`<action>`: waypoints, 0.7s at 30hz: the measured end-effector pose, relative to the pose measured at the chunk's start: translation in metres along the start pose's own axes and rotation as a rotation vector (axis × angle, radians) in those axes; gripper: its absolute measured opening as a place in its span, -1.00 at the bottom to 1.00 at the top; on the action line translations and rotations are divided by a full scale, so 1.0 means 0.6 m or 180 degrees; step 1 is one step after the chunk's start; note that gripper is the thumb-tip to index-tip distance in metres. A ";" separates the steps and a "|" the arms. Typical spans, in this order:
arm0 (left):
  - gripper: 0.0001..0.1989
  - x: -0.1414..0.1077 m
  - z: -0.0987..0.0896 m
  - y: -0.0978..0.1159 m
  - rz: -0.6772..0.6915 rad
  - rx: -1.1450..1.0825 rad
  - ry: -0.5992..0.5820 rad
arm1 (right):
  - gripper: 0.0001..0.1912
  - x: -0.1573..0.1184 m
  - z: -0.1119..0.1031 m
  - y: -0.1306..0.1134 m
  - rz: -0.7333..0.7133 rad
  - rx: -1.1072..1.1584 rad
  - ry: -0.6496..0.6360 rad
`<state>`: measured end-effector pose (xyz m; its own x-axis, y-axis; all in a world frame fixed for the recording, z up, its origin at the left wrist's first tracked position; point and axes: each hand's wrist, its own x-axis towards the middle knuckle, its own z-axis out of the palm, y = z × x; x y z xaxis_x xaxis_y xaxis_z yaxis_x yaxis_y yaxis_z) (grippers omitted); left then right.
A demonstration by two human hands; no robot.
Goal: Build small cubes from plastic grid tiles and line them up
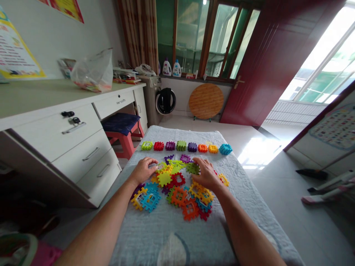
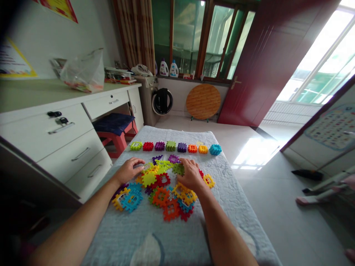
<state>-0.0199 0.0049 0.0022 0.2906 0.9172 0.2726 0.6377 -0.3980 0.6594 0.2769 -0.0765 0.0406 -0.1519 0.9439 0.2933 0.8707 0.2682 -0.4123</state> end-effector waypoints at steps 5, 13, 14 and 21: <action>-0.75 0.000 0.001 -0.003 0.0015 0.0011 -0.0014 | -0.36 -0.006 0.000 -0.021 -0.0363 0.0152 -0.0357; -0.75 0.000 0.002 -0.005 0.0051 0.0019 0.0002 | -0.42 -0.003 0.008 -0.014 -0.0308 0.0165 -0.0414; -0.75 0.000 0.002 -0.005 0.0051 0.0029 -0.0009 | -0.41 -0.003 0.009 -0.014 -0.0302 0.0158 -0.0390; -0.76 0.002 0.006 -0.014 0.0075 0.0037 -0.0036 | -0.36 0.000 0.020 -0.015 -0.0227 0.0044 -0.0485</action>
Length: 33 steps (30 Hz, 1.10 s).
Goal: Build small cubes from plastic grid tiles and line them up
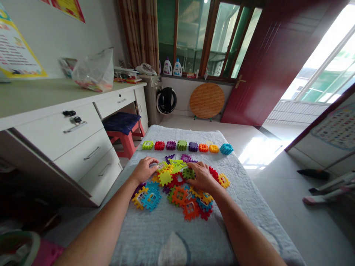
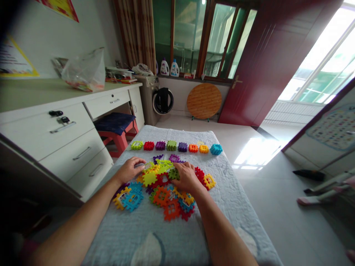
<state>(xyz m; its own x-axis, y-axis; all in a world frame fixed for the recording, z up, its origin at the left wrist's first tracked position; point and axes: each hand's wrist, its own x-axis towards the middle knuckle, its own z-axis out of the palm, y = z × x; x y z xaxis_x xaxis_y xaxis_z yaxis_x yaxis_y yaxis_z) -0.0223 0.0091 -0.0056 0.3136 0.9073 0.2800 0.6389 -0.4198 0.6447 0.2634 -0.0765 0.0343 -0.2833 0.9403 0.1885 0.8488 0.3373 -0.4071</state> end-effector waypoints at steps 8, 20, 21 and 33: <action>-0.75 -0.001 0.001 -0.002 -0.0027 -0.0022 0.0005 | -0.34 0.003 0.000 -0.001 0.0137 0.0008 -0.0004; -0.75 -0.002 -0.004 0.009 -0.0037 0.0056 0.0046 | -0.26 0.026 -0.012 -0.010 -0.0061 -0.0172 0.0241; -0.74 -0.002 -0.004 0.010 -0.0062 0.0091 0.0025 | -0.27 0.037 -0.021 -0.010 -0.0088 -0.0150 0.0340; -0.71 -0.004 -0.012 0.022 -0.0181 0.0180 -0.0096 | -0.28 0.249 -0.024 0.064 0.0322 -0.0180 0.0592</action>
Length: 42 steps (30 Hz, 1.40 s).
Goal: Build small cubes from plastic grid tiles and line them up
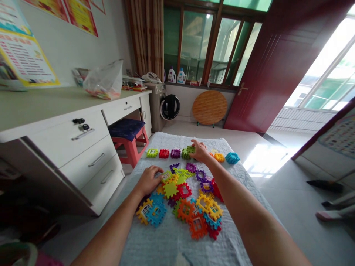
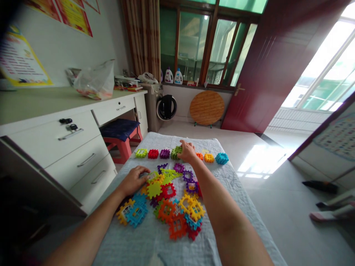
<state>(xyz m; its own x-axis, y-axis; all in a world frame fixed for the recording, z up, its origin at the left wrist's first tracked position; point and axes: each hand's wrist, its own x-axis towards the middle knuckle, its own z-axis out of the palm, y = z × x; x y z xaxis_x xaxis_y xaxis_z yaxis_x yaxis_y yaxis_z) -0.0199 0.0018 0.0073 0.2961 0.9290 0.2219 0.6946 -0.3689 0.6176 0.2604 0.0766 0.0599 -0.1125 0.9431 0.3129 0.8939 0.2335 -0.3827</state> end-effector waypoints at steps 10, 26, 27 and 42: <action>-0.74 0.000 -0.001 0.003 -0.0017 0.0007 -0.0008 | -0.24 0.028 0.023 -0.004 -0.0087 -0.0357 -0.0347; -0.74 0.000 -0.001 0.001 -0.0017 0.0074 -0.0042 | -0.21 0.026 0.025 -0.012 -0.0066 -0.0294 -0.0452; -0.74 0.000 -0.001 0.001 -0.0016 0.0069 -0.0035 | -0.20 0.025 0.022 -0.012 -0.0067 -0.0248 -0.0429; -0.76 0.003 0.007 -0.011 0.0130 0.0093 0.0095 | -0.64 -0.163 -0.082 0.039 -0.0168 0.0174 -0.0264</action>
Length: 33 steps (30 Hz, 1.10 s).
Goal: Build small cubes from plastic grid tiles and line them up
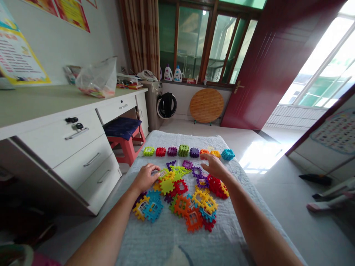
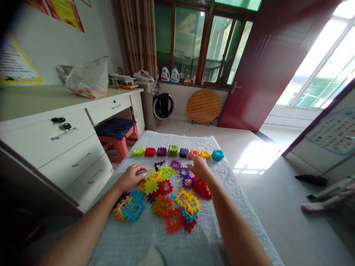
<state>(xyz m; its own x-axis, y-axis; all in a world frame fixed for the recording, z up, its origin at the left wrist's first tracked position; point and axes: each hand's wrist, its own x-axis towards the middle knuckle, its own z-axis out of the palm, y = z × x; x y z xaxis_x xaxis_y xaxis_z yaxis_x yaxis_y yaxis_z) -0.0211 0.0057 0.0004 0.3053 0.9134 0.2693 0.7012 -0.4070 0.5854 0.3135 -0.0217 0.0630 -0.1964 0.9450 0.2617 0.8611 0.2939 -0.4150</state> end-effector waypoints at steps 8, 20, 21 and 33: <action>-0.78 -0.001 0.002 -0.008 0.0073 -0.0162 0.0065 | -0.66 -0.049 0.035 -0.025 0.0255 -0.0518 -0.0454; -0.76 -0.001 -0.001 -0.003 0.0054 -0.0191 0.0017 | -0.53 -0.049 0.050 -0.034 0.0189 -0.0591 -0.0348; -0.76 -0.001 0.000 -0.003 0.0070 -0.0182 0.0019 | -0.52 -0.048 0.050 -0.033 0.0186 -0.0585 -0.0341; -0.76 0.000 0.001 -0.008 0.0108 -0.0132 0.0019 | -0.64 -0.045 0.038 -0.011 0.0340 -0.0555 0.0156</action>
<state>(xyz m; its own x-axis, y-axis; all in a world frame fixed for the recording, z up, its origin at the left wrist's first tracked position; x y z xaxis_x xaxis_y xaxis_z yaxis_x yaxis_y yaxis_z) -0.0244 0.0075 -0.0029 0.3246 0.8990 0.2942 0.6631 -0.4380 0.6069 0.3023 -0.0460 0.0389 -0.0802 0.9600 0.2682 0.9447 0.1590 -0.2867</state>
